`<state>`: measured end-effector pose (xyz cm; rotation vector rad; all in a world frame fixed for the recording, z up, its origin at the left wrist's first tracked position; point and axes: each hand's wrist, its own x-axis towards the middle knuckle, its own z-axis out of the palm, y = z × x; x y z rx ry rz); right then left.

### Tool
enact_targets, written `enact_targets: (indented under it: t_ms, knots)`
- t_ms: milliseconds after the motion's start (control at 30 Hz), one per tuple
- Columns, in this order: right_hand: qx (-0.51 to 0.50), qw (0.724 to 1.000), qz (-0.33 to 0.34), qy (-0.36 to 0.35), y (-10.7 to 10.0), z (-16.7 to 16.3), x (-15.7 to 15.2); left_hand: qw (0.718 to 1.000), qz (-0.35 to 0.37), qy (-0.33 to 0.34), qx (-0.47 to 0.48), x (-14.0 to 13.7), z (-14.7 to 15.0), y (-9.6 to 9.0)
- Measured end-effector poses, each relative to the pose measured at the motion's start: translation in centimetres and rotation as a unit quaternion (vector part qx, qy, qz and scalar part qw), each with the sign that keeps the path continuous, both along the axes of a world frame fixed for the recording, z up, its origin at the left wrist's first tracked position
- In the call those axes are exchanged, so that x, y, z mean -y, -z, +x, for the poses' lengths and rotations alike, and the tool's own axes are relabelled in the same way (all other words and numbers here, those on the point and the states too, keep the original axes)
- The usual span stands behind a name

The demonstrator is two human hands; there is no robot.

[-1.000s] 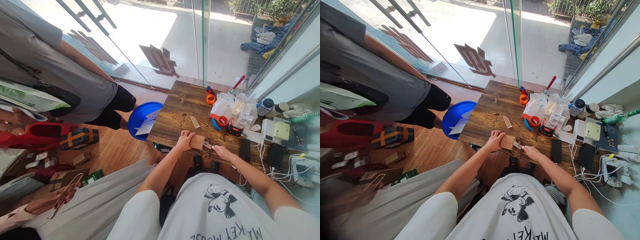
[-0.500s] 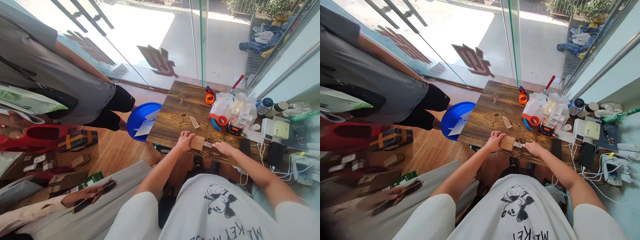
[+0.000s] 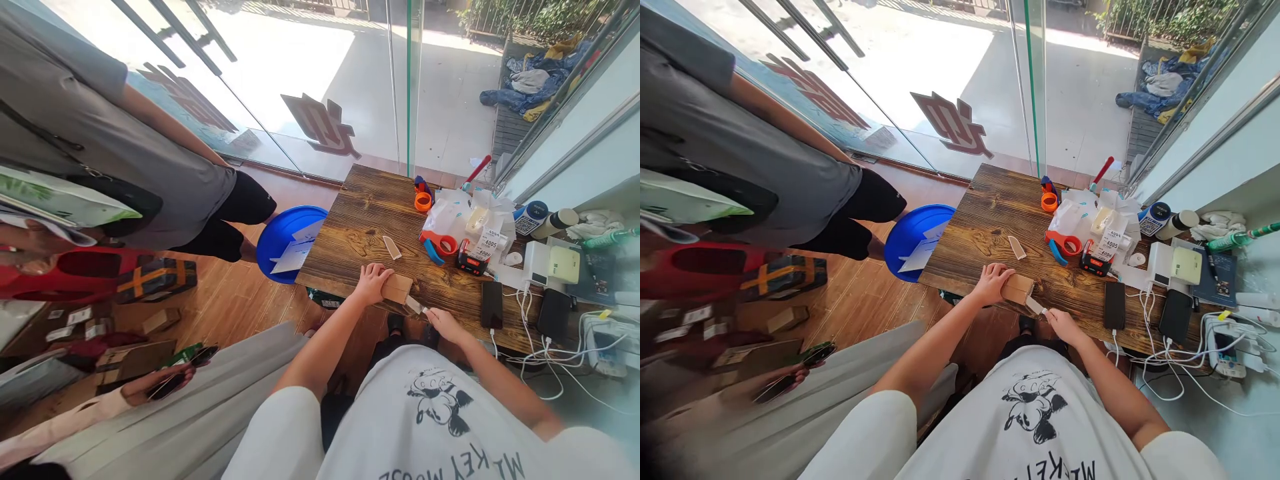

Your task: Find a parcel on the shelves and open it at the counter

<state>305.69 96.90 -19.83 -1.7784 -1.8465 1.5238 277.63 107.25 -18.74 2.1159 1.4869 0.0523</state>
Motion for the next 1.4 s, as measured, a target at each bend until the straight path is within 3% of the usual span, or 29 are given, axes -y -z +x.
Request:
enact_targets:
  t_ms: [167,333,567,700,867,967,1100,1267,1400]
  knots:
    - [-0.003,1.0,-0.021,-0.012,-3.2,6.5,-1.5,1.0,0.004,-0.017,0.02,0.1,-0.4,-0.3]
    - [0.023,1.0,-0.015,0.005,-5.2,9.3,-2.3,0.993,0.001,-0.102,0.063,3.0,0.3,0.7]
    - [0.07,0.992,0.05,0.091,-6.7,11.5,-4.6,0.958,-0.024,-0.275,0.075,10.1,8.8,2.3]
    - [0.088,0.977,0.091,0.172,-6.0,10.5,-6.2,0.954,-0.073,-0.281,0.079,11.7,11.0,2.4]
    - [0.044,0.969,0.091,0.224,-3.1,6.2,-4.0,0.97,-0.118,-0.159,0.141,9.2,10.2,2.6]
    - [0.011,0.959,0.085,0.27,-1.0,3.2,-2.3,0.968,-0.145,-0.099,0.182,7.5,11.1,3.4]
    - [-0.039,0.943,0.091,0.317,1.3,1.1,-4.0,0.955,-0.2,-0.079,0.202,7.4,12.2,4.7]
    - [-0.092,0.937,0.126,0.313,1.2,2.0,-8.1,0.956,-0.182,-0.1,0.206,5.4,9.0,4.9]
    - [-0.082,0.93,0.166,0.319,-0.2,4.5,-5.8,0.956,-0.148,-0.069,0.245,1.0,7.2,4.7]
